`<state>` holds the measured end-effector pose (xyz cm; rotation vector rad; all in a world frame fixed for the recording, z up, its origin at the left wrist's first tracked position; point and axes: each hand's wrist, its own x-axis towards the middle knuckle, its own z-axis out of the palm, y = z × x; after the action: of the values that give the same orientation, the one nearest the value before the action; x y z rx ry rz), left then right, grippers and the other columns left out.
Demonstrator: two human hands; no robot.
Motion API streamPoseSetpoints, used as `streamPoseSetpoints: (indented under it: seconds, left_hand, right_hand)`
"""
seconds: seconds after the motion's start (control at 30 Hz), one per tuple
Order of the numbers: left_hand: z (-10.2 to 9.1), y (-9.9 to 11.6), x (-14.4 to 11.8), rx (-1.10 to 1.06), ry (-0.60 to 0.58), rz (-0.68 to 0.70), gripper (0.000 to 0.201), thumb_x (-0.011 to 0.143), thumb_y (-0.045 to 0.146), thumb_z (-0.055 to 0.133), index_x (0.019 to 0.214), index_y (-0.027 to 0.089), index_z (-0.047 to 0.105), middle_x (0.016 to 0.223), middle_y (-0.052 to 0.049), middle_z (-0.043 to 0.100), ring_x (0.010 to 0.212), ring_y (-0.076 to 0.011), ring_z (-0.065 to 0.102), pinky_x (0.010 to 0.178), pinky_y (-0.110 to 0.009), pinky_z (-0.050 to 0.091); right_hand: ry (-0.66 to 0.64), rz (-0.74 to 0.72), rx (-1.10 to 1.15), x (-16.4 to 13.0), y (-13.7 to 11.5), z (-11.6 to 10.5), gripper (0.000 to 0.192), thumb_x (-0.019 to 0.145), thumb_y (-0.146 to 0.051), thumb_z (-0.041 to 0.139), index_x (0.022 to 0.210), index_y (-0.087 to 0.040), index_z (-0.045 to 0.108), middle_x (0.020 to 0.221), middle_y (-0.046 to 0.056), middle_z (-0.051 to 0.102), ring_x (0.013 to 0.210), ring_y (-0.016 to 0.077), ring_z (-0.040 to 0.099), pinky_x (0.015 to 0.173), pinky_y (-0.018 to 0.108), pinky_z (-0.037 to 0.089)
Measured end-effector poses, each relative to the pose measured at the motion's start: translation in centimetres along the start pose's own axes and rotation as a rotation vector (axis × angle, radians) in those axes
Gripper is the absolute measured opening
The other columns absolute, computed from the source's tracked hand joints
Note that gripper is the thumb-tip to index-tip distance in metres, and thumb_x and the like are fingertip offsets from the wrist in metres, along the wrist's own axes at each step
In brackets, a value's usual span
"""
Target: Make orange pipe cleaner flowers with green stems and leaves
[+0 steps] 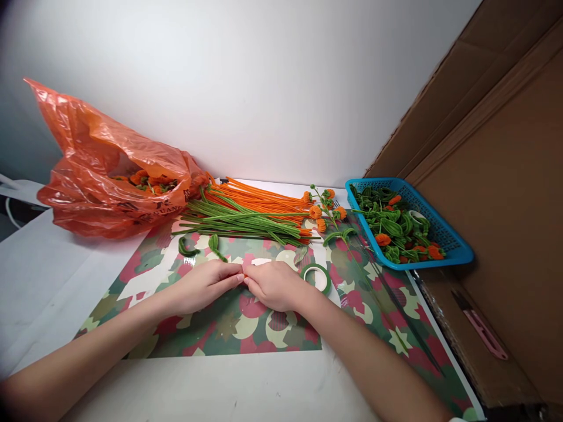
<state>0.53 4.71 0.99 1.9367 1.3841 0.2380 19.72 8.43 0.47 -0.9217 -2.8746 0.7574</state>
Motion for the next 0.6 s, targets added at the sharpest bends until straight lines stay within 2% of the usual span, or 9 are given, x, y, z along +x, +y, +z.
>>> streamPoseSetpoints:
  seconds: [0.33,0.6]
  left_hand:
    - [-0.05,0.11,-0.13,-0.003,-0.006,-0.014,0.036,0.095,0.04,0.034,0.074,0.019,0.055,0.07,-0.001,0.06,0.064,-0.016,0.051,0.058,-0.025,0.032]
    - [-0.07,0.34,-0.11,0.022,0.011,-0.016,0.038,0.094,0.04,0.033,0.071,0.019,0.054,0.067,-0.001,0.058,0.062,-0.0157,0.049,0.057,-0.026,0.032]
  right_hand:
    - [0.009,0.01,-0.061,-0.07,-0.02,0.47,0.025,0.099,-0.03,0.035,0.087,-0.018,0.054,0.077,0.002,0.062,0.059,0.0132,0.044,0.056,0.028,0.018]
    - [-0.018,0.002,-0.04,-0.05,-0.24,-0.12,0.026,0.1,-0.029,0.034,0.088,-0.018,0.054,0.08,0.002,0.062,0.063,0.0135,0.048,0.057,0.027,0.022]
